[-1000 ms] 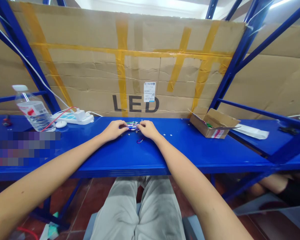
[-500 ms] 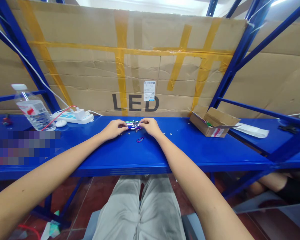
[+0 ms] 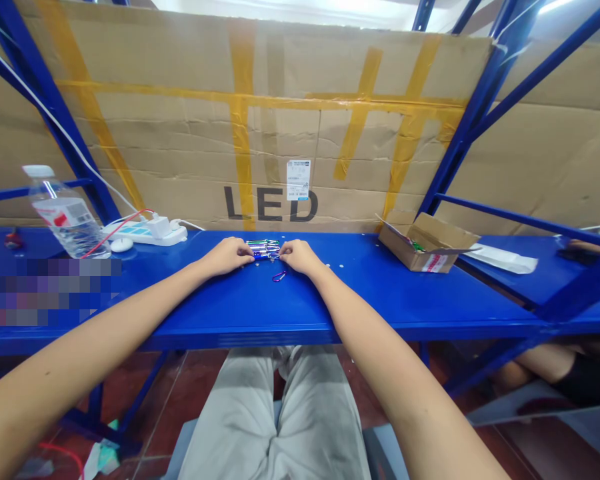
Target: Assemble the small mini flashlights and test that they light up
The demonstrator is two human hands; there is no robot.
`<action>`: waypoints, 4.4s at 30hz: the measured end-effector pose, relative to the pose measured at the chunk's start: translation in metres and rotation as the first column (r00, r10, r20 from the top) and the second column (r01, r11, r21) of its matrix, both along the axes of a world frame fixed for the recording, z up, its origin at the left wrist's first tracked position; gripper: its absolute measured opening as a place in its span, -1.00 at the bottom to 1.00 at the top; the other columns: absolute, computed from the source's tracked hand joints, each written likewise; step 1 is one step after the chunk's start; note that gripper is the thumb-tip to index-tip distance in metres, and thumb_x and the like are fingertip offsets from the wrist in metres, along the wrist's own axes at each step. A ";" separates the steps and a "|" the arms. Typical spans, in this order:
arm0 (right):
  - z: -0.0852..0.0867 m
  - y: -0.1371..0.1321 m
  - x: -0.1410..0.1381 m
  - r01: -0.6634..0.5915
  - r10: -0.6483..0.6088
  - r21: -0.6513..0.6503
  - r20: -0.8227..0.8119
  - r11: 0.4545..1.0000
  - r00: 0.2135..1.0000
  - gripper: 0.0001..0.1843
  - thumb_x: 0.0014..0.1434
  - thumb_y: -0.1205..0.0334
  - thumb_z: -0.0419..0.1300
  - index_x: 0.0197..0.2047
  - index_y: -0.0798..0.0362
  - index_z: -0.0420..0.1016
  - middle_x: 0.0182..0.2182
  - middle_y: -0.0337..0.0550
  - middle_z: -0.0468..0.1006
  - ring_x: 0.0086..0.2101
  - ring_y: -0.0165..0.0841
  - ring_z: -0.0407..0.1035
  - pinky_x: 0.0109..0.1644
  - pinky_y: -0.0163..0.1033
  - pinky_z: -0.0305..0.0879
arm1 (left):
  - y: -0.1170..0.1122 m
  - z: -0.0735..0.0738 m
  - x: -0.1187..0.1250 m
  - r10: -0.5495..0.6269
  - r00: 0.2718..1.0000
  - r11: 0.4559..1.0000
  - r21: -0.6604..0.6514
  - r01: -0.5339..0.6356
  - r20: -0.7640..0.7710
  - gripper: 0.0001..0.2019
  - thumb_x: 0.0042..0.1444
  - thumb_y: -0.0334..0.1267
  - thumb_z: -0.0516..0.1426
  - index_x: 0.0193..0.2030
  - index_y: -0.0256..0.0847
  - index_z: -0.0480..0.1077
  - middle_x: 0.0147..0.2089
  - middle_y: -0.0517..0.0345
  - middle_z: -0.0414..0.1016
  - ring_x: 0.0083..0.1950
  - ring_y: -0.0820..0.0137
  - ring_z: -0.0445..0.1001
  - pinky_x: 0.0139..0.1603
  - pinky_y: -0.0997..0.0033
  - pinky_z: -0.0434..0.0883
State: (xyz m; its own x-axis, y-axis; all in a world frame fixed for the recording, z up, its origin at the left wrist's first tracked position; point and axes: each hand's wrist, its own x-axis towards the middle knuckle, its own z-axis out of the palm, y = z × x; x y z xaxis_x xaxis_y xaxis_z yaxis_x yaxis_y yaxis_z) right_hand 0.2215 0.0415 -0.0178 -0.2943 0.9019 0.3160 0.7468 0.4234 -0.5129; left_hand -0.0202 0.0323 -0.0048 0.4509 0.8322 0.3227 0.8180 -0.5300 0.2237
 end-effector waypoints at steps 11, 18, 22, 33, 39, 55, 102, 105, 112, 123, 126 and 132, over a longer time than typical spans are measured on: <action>0.008 -0.006 -0.004 -0.001 0.001 0.000 0.083 1.000 0.997 -0.84 0.22 0.34 0.27 -0.18 0.06 0.71 -0.17 -0.07 0.69 -0.17 -0.28 0.52 -0.04 -0.30 0.34 | 0.000 0.003 0.004 0.065 0.997 0.998 0.023 -0.064 -0.040 -0.85 0.13 -0.18 0.23 -0.28 -0.16 0.60 -0.23 0.06 0.63 -0.18 0.24 0.53 -0.18 0.34 0.36; 0.006 -0.010 -0.002 0.036 -0.036 0.018 -0.001 0.999 0.999 -0.87 0.19 0.37 0.24 -0.32 0.09 0.65 -0.31 -0.07 0.67 -0.28 -0.29 0.49 -0.18 -0.28 0.31 | -0.003 0.010 -0.006 0.086 0.995 0.995 0.046 -0.088 0.042 -0.78 0.17 -0.12 0.13 -0.29 -0.14 0.57 -0.22 0.02 0.64 -0.22 0.22 0.53 -0.21 0.31 0.37; 0.006 -0.012 0.005 0.003 -0.002 0.019 -0.067 1.000 0.998 -0.86 0.14 0.40 0.22 -0.37 0.09 0.62 -0.38 -0.14 0.65 -0.33 -0.34 0.46 -0.24 -0.31 0.27 | -0.006 0.021 -0.028 -0.011 0.997 1.000 -0.015 0.012 0.075 -0.79 0.10 -0.20 0.10 -0.33 -0.13 0.58 -0.26 0.05 0.64 -0.26 0.27 0.52 -0.20 0.34 0.38; 0.007 -0.014 0.007 -0.071 0.074 0.033 -0.081 0.997 0.994 -0.86 0.15 0.37 0.20 -0.37 0.10 0.61 -0.39 -0.16 0.63 -0.35 -0.37 0.43 -0.23 -0.30 0.25 | -0.018 0.035 -0.059 0.163 0.979 0.895 -0.399 -0.197 -0.119 -0.85 -0.12 -0.14 0.25 -0.44 -0.13 0.44 -0.53 0.17 0.55 -0.52 0.32 0.48 -0.46 0.40 0.31; 0.010 -0.025 -0.004 -0.194 0.187 0.008 -0.314 0.981 0.931 -0.84 0.11 0.21 0.30 -0.28 0.12 0.64 -0.37 -0.15 0.63 -0.33 -0.34 0.45 -0.19 -0.27 0.33 | -0.028 0.019 -0.017 0.021 0.884 0.999 -0.042 -0.002 0.467 -0.79 0.05 -0.09 0.23 -0.30 -0.17 0.39 -0.41 0.17 0.55 -0.40 0.36 0.50 -0.30 0.37 0.40; 0.009 -0.025 -0.007 -0.325 0.305 0.024 -0.416 0.945 0.857 -0.81 -0.06 0.37 0.27 -0.28 0.08 0.50 -0.38 -0.24 0.58 -0.29 -0.32 0.46 -0.11 -0.23 0.37 | -0.021 -0.006 0.004 -0.142 0.989 0.977 0.156 0.147 -0.044 -0.77 0.24 -0.15 0.13 -0.20 -0.16 0.61 -0.14 -0.04 0.56 -0.06 0.14 0.38 0.06 0.11 0.32; 0.008 -0.027 -0.012 -0.333 0.342 0.409 0.053 0.850 0.938 -0.81 0.05 0.48 0.13 -0.29 0.04 0.46 -0.28 -0.08 0.55 -0.23 -0.21 0.29 -0.03 -0.13 0.21 | -0.043 0.003 0.023 -0.457 0.889 0.704 0.606 0.370 -0.012 -0.91 0.36 -0.30 0.11 -0.08 -0.22 0.42 -0.15 0.02 0.59 -0.14 0.28 0.48 -0.08 0.26 0.35; 0.008 -0.028 -0.012 -0.329 0.348 0.412 0.030 0.850 0.937 -0.80 0.05 0.48 0.14 -0.28 0.04 0.46 -0.27 -0.08 0.56 -0.22 -0.21 0.31 -0.03 -0.13 0.22 | -0.043 0.003 0.023 -0.446 0.895 0.708 0.605 0.363 -0.015 -0.91 0.35 -0.30 0.11 -0.07 -0.22 0.42 -0.11 0.00 0.59 -0.10 0.27 0.49 -0.05 0.25 0.35; 0.009 -0.029 -0.011 -0.311 0.339 0.432 0.013 0.847 0.941 -0.81 0.09 0.47 0.15 -0.24 0.04 0.47 -0.25 -0.08 0.56 -0.20 -0.22 0.33 -0.03 -0.12 0.24 | -0.042 0.004 0.021 -0.381 0.924 0.744 0.593 0.308 -0.002 -0.91 0.33 -0.27 0.14 -0.11 -0.22 0.42 -0.10 -0.03 0.56 -0.06 0.22 0.48 -0.02 0.20 0.36; 0.008 -0.029 -0.007 -0.305 0.366 0.440 -0.059 0.844 0.929 -0.70 0.12 0.43 0.16 -0.10 0.06 0.61 -0.25 -0.11 0.40 -0.20 -0.26 0.37 -0.05 -0.14 0.32 | -0.036 -0.001 0.017 -0.311 0.943 0.861 0.455 0.226 0.121 -0.94 0.27 -0.31 0.16 -0.14 -0.19 0.42 -0.19 0.08 0.56 -0.14 0.27 0.49 -0.05 0.23 0.40; 0.008 -0.028 -0.007 -0.297 0.362 0.442 -0.069 0.846 0.930 -0.67 0.15 0.44 0.14 -0.07 0.07 0.63 -0.27 -0.12 0.40 -0.22 -0.27 0.37 -0.05 -0.13 0.32 | -0.034 -0.001 0.016 -0.274 0.941 0.905 0.385 0.182 0.200 -0.94 0.25 -0.29 0.18 -0.17 -0.19 0.41 -0.23 0.10 0.55 -0.18 0.29 0.50 -0.10 0.27 0.42; 0.010 -0.028 -0.007 -0.315 0.379 0.387 -0.098 0.866 0.920 -0.71 0.19 0.42 0.12 -0.06 0.07 0.56 -0.20 -0.06 0.50 -0.17 -0.24 0.39 -0.01 -0.11 0.32 | -0.034 -0.003 0.017 -0.260 0.924 0.947 0.260 0.188 0.281 -0.93 0.20 -0.32 0.17 -0.17 -0.18 0.41 -0.24 0.14 0.58 -0.23 0.32 0.55 -0.15 0.32 0.46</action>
State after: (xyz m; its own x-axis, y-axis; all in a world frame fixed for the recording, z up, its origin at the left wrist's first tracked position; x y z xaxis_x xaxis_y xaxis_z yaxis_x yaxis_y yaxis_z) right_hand 0.2147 0.0133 -0.0079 -0.4822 0.5670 0.6679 0.4348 0.8167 -0.3794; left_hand -0.0034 -0.0013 -0.0075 0.4649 0.6106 0.6411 0.5815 -0.7566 0.2990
